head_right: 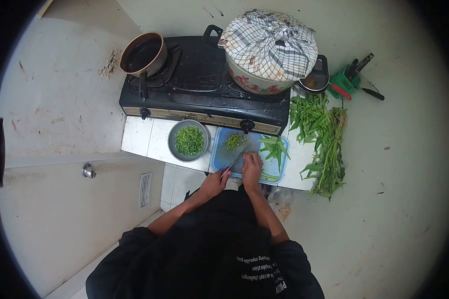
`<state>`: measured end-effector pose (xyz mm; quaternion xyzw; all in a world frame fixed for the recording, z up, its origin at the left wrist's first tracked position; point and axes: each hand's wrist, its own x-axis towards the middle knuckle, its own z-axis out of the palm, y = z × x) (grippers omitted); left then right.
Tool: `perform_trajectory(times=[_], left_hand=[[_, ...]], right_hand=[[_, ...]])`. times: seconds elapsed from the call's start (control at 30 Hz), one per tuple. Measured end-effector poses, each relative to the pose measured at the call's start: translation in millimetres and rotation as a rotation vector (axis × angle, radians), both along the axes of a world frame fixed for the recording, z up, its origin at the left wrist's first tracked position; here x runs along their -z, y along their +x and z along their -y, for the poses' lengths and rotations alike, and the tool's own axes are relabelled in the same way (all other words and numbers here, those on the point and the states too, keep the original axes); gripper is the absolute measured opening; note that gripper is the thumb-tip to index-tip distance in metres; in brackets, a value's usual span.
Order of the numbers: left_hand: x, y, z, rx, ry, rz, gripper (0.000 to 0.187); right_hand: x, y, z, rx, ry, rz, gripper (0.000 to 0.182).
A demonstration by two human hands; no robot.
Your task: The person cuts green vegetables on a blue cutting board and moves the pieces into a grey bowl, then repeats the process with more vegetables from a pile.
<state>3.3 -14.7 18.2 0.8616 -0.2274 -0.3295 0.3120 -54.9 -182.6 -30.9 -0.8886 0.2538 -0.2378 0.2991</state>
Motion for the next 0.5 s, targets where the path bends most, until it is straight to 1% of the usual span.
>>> perform_trajectory(times=[0.2,0.37,0.5], left_hand=[[5.8,6.2,18.2,-0.004,0.022,0.022,0.054],[4.4,3.3,-9.2,0.033,0.056,0.048,0.052],[2.3,5.2,-13.4,0.034,0.075,0.085,0.051]], right_hand=[[0.0,0.4,-2.7,0.009,0.001,0.016,0.017],[3.7,-0.1,-1.0,0.010,-0.011,0.001,0.017],[-5.6,-2.2,-3.3,0.035,-0.026,0.001,0.019]])
